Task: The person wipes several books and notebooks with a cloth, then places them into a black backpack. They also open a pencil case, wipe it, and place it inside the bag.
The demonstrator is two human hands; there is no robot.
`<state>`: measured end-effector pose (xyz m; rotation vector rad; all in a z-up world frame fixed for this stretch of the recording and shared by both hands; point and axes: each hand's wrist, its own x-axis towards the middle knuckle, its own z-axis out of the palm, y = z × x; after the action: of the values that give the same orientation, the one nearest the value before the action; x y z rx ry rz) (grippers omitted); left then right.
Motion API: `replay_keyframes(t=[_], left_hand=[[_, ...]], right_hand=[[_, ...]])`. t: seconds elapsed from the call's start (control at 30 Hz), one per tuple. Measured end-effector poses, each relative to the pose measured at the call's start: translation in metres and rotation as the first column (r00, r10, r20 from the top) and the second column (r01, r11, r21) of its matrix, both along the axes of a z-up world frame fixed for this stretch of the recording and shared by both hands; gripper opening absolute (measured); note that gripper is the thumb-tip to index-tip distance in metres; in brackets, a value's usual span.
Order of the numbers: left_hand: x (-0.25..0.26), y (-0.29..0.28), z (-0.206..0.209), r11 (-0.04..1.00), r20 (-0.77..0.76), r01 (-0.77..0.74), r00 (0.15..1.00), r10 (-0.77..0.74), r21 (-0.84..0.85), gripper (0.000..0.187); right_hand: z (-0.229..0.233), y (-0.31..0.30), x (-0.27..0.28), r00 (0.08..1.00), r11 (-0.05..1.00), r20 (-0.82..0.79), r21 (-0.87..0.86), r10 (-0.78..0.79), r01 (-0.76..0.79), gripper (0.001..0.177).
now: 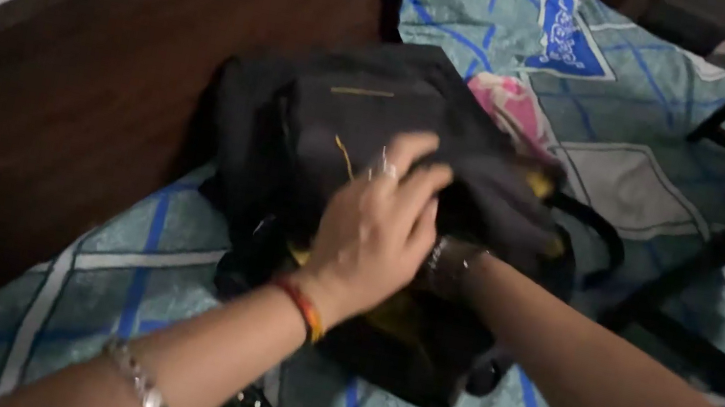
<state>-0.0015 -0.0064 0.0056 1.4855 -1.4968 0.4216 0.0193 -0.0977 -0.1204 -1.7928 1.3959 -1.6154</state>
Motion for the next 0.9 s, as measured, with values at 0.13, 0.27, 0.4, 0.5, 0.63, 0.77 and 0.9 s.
replay_keyframes(t=[0.13,0.27,0.4,0.5,0.63,0.77,0.9], left_hand=[[-0.004,-0.007,0.032,0.994,0.111,-0.013,0.994,0.025,-0.109,0.025],[-0.004,-0.006,0.038,0.994,0.074,-0.013,0.997,0.021,-0.107,0.025],[0.001,0.000,0.026,0.998,0.060,-0.022,0.998,0.025,-0.054,0.027],[0.010,0.005,0.023,0.998,0.070,-0.018,0.997,0.022,-0.062,0.027],[0.011,0.000,0.019,0.997,0.073,-0.029,0.997,0.034,-0.072,0.027],[0.008,-0.002,0.013,1.000,0.060,-0.018,0.998,0.019,-0.013,0.025],[0.006,-0.004,0.017,1.000,0.050,-0.024,0.998,0.024,-0.002,0.024]], right_hand=[[-0.073,-0.058,0.022,0.870,0.933,0.352,-0.023,0.344,-0.359,0.028],[-0.140,-0.118,0.017,0.501,0.720,0.701,-0.026,0.507,-0.693,0.029],[-0.058,-0.104,-0.049,0.229,0.035,0.804,0.252,0.549,-0.967,0.033],[-0.050,-0.100,-0.054,0.253,-0.010,0.483,0.477,0.839,-0.879,0.034],[-0.080,-0.090,-0.042,0.389,0.343,0.072,0.347,0.918,-0.873,0.038],[-0.131,-0.085,-0.006,0.183,0.198,0.591,0.040,0.786,-0.979,0.032],[-0.141,-0.085,0.016,-0.089,0.126,0.819,-0.193,0.567,-0.973,0.029]])
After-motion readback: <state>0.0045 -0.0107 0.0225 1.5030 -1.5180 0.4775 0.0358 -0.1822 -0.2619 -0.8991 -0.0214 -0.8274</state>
